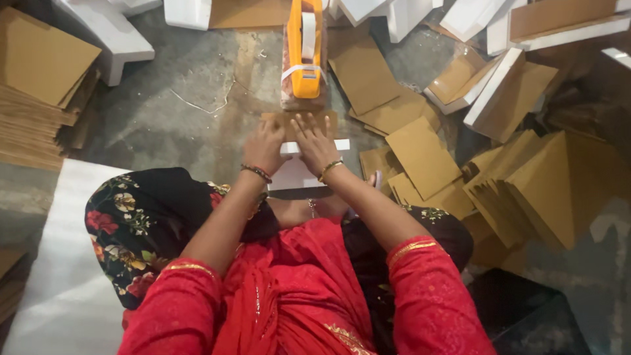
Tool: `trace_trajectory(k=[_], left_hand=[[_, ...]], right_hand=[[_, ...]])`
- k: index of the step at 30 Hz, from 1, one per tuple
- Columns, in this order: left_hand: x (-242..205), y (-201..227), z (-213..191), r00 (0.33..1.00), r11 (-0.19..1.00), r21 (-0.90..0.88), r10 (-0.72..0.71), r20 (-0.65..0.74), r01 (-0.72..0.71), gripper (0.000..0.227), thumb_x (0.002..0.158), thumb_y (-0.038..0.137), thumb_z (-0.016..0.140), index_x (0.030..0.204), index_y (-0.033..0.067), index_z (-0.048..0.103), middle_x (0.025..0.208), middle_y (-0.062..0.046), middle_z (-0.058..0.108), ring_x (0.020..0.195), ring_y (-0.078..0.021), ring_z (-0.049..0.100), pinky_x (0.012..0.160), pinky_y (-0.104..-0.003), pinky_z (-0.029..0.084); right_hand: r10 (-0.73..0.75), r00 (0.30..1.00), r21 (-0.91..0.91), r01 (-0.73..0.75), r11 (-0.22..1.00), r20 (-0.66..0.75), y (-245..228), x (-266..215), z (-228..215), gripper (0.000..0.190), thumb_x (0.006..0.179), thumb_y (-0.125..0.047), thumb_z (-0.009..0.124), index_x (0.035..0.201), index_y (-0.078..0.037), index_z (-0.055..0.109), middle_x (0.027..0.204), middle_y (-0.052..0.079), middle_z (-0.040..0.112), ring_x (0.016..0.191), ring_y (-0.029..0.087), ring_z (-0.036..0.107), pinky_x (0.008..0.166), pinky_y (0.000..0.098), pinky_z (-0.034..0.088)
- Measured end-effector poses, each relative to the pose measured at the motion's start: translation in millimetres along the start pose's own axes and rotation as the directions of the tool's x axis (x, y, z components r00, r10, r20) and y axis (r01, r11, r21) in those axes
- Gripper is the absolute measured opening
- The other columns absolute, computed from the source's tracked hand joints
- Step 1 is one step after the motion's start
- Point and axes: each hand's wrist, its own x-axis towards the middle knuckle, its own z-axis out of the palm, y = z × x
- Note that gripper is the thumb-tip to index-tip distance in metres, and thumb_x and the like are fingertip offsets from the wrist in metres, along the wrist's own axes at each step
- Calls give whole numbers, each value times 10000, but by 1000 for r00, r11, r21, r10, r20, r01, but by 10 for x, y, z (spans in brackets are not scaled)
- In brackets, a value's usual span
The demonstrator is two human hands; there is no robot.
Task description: The person sits on the floor surrounded by stacks of white foam inserts and brown cardboard pieces. They repeatedly pick up a foam insert and a cardboard piece, fold the cardboard around the foam, and secure the seam with a handheld tape dispenser. The finished boxes are placed into a pile to the right.
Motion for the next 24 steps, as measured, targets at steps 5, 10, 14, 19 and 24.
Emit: trace_trajectory(k=[5, 10, 14, 19, 24], left_hand=[[199, -173, 503, 940, 979, 66, -206, 273, 195, 363, 846, 119, 724, 1204, 141, 673, 1072, -162, 710, 957, -400, 704, 756, -521, 568], [213, -150, 425, 894, 983, 72, -182, 410, 168, 478, 731, 141, 754, 1182, 297, 721, 1051, -104, 749, 1014, -342, 707, 800, -496, 577], [444, -279, 491, 824, 980, 144, -192, 533, 136, 537, 685, 223, 828, 1205, 292, 716, 1105, -89, 746, 1040, -318, 703, 857, -472, 567], [418, -553, 651, 860, 975, 192, -192, 472, 112, 436, 742, 258, 822, 1172, 225, 757, 1112, -121, 752, 1032, -316, 721, 888, -449, 577], [351, -434, 531, 932, 991, -39, -106, 346, 128, 611, 673, 174, 827, 1257, 311, 712, 1121, -88, 748, 1052, -308, 704, 903, -449, 564]], right_hand=[[-105, 991, 268, 79, 960, 85, 490, 258, -23, 1007, 783, -488, 789, 1591, -187, 268, 1644, 135, 250, 1483, 369, 196, 1157, 631, 132], [576, 798, 602, -376, 704, -176, 2057, -273, -144, 786, 801, -511, 850, 1389, -92, 541, 1269, 211, 640, 1132, 397, 628, 922, 473, 530], [899, 304, -22, -945, 327, 317, 2635, -817, 181, 840, 761, -524, 876, 1383, -79, 528, 1256, 225, 643, 1139, 409, 622, 925, 481, 526], [975, 94, -45, -993, 105, 201, 2594, -754, 328, 909, 712, -541, 908, 1376, -64, 512, 1240, 242, 647, 1147, 425, 616, 928, 491, 522], [929, 365, 76, -927, 368, -57, 2437, -503, -302, 978, 662, -557, 941, 1368, -48, 495, 1225, 260, 650, 1154, 441, 609, 932, 501, 517]])
